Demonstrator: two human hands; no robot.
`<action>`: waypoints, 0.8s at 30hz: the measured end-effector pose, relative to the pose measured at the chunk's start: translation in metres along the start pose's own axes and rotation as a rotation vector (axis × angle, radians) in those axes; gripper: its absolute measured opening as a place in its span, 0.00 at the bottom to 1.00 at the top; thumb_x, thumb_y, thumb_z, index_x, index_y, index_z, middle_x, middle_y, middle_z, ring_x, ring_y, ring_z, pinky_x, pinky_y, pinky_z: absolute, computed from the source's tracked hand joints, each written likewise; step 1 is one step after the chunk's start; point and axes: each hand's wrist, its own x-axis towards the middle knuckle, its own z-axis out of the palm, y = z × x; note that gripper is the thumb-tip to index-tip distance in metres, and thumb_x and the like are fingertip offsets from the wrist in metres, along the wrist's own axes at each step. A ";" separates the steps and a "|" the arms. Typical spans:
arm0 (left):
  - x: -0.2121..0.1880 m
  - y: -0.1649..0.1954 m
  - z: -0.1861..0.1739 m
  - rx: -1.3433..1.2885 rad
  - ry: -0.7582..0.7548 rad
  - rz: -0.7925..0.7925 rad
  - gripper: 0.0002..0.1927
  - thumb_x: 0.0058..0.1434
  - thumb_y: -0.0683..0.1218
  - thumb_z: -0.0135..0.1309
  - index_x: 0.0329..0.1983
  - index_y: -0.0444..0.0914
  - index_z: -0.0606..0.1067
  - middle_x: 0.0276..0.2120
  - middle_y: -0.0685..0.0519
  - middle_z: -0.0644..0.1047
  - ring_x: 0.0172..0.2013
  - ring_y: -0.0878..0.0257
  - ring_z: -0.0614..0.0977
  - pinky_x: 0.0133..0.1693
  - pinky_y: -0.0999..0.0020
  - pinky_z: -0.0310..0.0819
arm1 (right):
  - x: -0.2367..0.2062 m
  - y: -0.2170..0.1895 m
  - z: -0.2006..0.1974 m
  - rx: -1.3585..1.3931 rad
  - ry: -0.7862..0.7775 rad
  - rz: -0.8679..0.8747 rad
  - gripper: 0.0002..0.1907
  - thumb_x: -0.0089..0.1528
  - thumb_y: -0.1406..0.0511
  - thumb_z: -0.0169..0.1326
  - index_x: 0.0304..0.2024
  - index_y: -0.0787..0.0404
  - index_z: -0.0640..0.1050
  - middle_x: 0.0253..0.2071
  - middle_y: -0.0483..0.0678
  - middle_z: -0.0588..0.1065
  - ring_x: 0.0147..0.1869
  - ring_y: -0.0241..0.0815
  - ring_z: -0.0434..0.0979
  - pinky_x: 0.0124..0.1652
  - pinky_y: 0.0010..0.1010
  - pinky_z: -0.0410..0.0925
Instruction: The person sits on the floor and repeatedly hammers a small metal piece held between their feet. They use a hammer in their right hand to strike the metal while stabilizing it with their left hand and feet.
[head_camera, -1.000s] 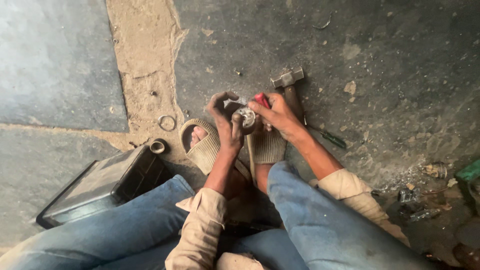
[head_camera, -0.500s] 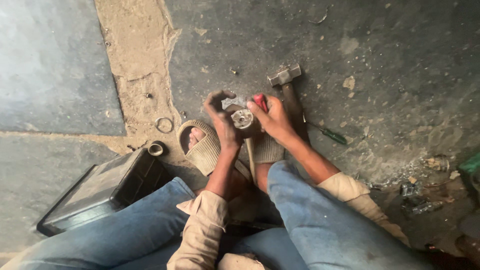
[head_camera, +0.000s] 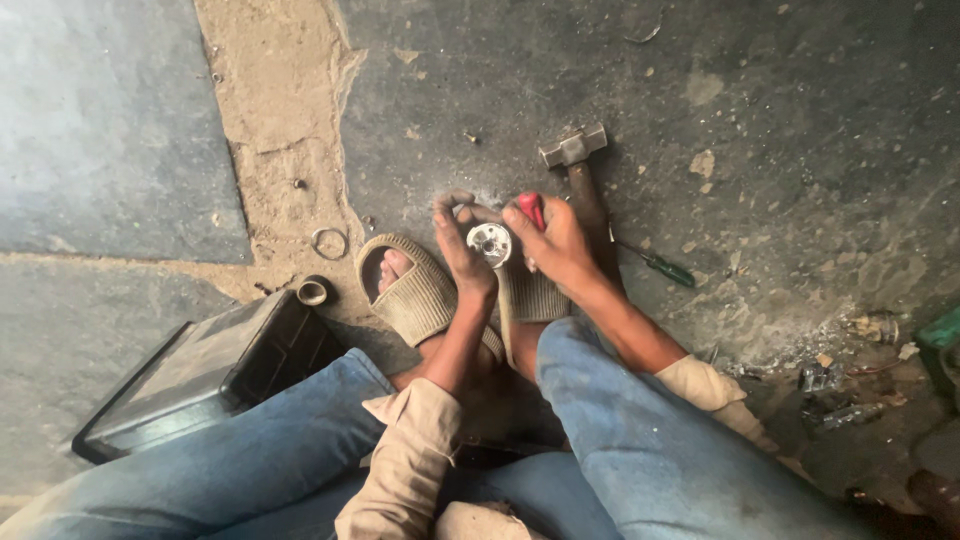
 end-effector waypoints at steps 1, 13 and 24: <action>0.003 0.004 -0.003 0.024 -0.050 0.000 0.30 0.75 0.66 0.32 0.53 0.35 0.65 0.28 0.49 0.77 0.28 0.65 0.77 0.32 0.73 0.70 | 0.002 -0.003 -0.001 0.069 -0.032 0.074 0.11 0.66 0.60 0.57 0.35 0.60 0.74 0.22 0.37 0.67 0.20 0.26 0.65 0.19 0.23 0.61; 0.009 0.016 0.006 0.071 -0.009 -0.132 0.36 0.74 0.70 0.29 0.55 0.32 0.66 0.24 0.52 0.74 0.25 0.67 0.74 0.28 0.74 0.64 | -0.008 -0.003 0.010 -0.350 0.267 -0.392 0.13 0.69 0.65 0.60 0.35 0.64 0.71 0.28 0.44 0.64 0.33 0.38 0.63 0.33 0.32 0.62; 0.037 0.024 -0.024 0.310 0.170 -0.332 0.39 0.70 0.71 0.32 0.35 0.33 0.76 0.25 0.54 0.76 0.27 0.66 0.76 0.32 0.73 0.71 | -0.010 -0.059 0.021 -0.662 0.283 -0.415 0.16 0.59 0.66 0.68 0.29 0.65 0.72 0.28 0.51 0.71 0.30 0.46 0.72 0.32 0.37 0.67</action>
